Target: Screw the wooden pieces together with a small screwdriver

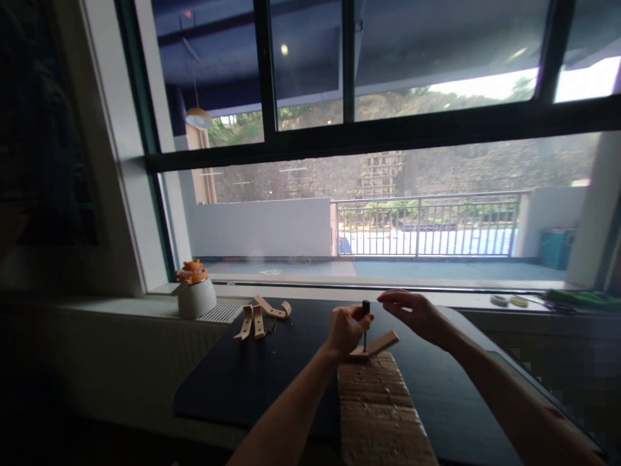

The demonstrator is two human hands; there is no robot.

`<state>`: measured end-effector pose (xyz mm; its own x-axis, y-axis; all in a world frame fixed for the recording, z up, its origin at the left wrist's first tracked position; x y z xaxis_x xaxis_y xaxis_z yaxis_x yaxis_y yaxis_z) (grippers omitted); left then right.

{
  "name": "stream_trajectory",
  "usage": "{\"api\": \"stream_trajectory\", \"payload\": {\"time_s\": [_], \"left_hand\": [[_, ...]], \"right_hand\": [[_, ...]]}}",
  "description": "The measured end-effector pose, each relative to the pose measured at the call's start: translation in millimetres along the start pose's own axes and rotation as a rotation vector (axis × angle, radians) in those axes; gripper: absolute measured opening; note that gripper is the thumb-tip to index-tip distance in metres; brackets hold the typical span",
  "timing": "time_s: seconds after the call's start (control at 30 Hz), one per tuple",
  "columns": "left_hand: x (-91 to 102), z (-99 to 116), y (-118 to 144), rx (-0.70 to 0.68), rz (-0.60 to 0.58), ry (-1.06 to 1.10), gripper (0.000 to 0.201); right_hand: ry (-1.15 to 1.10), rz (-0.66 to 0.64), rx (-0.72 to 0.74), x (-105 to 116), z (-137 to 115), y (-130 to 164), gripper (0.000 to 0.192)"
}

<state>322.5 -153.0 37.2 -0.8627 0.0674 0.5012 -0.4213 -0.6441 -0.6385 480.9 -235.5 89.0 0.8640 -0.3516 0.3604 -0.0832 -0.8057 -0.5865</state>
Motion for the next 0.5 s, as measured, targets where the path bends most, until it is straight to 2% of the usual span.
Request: {"api": "stream_trajectory", "payload": {"time_s": [0.1, 0.3, 0.4, 0.5], "left_hand": [[0.8, 3, 0, 0.005, -0.027, -0.015, 0.022], [8.6, 11, -3, 0.014, -0.115, -0.099, 0.025], [9.7, 11, -6, 0.013, -0.195, -0.174, 0.024], [8.1, 6, -8, 0.000, -0.325, -0.269, 0.019]], "right_hand": [[0.125, -0.100, 0.042, -11, -10, -20, 0.023], [0.280, -0.295, -0.026, -28, 3, -35, 0.022], [0.345, -0.354, -0.063, -27, 5, -36, 0.022], [0.410, -0.371, -0.082, -27, 2, -39, 0.021]]}}
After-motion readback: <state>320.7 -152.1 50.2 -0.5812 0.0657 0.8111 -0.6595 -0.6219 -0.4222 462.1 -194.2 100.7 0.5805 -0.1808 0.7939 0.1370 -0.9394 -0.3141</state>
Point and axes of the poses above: each hand's wrist, its own y-axis away from the middle knuckle, its own x-axis out of the back of the hand, z = x × y, the point moved 3 cm from there along -y, towards the middle knuckle, and after that the axes turned 9 degrees about -y, right-handed, at the moved point
